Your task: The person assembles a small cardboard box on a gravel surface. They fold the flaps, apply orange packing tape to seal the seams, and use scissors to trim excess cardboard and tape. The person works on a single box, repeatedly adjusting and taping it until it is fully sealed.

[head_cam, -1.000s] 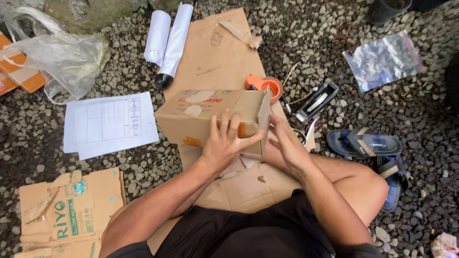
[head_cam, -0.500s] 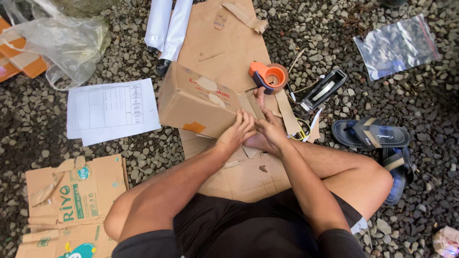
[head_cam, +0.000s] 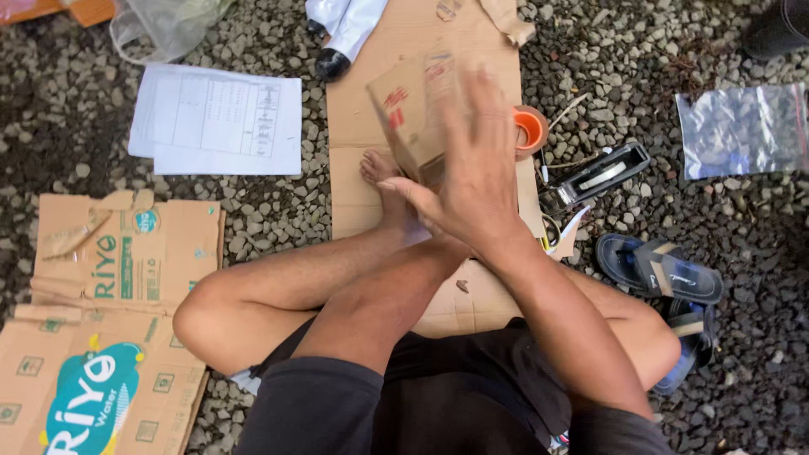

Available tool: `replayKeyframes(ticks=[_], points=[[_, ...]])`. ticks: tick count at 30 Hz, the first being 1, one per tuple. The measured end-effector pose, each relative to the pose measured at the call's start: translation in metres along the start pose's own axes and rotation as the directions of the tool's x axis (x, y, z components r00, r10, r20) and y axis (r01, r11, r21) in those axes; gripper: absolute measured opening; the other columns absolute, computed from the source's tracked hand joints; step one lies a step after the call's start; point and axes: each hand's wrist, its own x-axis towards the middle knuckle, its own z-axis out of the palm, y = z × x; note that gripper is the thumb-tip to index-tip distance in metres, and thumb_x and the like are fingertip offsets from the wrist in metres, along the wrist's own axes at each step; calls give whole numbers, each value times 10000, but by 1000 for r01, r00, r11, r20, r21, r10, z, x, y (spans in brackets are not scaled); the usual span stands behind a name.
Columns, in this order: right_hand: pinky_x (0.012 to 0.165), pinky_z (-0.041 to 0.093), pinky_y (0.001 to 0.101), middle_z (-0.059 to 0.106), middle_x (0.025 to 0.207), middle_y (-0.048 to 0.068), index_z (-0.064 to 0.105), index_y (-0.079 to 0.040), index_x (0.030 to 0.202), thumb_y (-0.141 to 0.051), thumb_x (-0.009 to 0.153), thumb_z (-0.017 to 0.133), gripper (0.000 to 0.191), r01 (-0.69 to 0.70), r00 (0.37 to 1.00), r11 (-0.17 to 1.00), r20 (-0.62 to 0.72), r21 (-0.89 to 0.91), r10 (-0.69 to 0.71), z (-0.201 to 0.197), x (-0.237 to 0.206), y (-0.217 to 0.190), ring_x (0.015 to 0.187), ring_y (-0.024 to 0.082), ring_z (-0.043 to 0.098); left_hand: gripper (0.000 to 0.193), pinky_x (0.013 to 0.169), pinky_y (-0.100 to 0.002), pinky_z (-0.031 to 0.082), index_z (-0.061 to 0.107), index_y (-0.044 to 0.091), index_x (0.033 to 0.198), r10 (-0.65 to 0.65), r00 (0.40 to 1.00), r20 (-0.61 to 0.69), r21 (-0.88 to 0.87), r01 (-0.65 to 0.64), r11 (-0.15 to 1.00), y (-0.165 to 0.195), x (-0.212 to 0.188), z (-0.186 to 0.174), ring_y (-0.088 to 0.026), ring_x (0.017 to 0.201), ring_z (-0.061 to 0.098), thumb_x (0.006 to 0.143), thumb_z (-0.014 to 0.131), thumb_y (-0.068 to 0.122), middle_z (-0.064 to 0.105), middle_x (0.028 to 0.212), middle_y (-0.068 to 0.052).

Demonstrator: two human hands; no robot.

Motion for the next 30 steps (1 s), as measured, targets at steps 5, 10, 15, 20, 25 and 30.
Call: replayKeyframes(ticks=[5,10,15,20,25,30], points=[[1182,347,513,78,1635,436,-94,107,1565,-549,580,1007,1616,-311,949,909,42,278,312,32,-26,2,1523,540,245,574,1039,-667,348,445,181,1477,-23,999,38,-13,24,1000,-19,-10,-6,-428,1304,439,954,504,409,465,1448,-187],[1245,187,579,56,1568,493,-207,123,1514,-518,468,1043,1751,-365,931,905,99,218,351,80,-58,27,1496,602,145,608,1032,-672,352,437,183,1486,-19,998,55,-17,20,1000,-23,-13,-6,-424,1305,437,933,535,418,468,1443,-189],[1226,198,584,73,1555,493,-175,117,1524,-424,539,1034,1651,-408,911,903,116,131,395,95,-56,35,1450,628,162,645,1025,-677,356,429,186,1495,-24,998,63,-1,24,1000,-17,-11,0,-421,1306,435,912,565,427,471,1438,-190],[1184,237,583,194,1504,447,-29,132,1521,-462,528,1035,1571,-379,922,912,143,157,359,77,-41,35,1391,576,257,683,1018,-682,361,421,188,1504,5,999,-41,29,-4,1000,-17,12,-22,-417,1307,434,891,596,436,475,1434,-191],[1281,327,464,352,1583,224,248,21,1612,-194,873,876,993,-285,928,876,-118,389,355,12,-67,60,1509,351,379,723,1011,-686,365,412,191,1513,-5,993,-117,-16,3,1000,-104,63,-65,-414,1308,432,870,626,445,478,1429,-193],[1324,338,421,429,1589,181,307,-31,1608,-82,1086,677,642,-333,826,699,-162,633,541,-15,-119,79,1518,299,452,1200,961,-687,389,392,288,1513,-316,946,69,-806,240,542,-270,33,-70,-438,1342,387,465,964,409,410,1456,-250]])
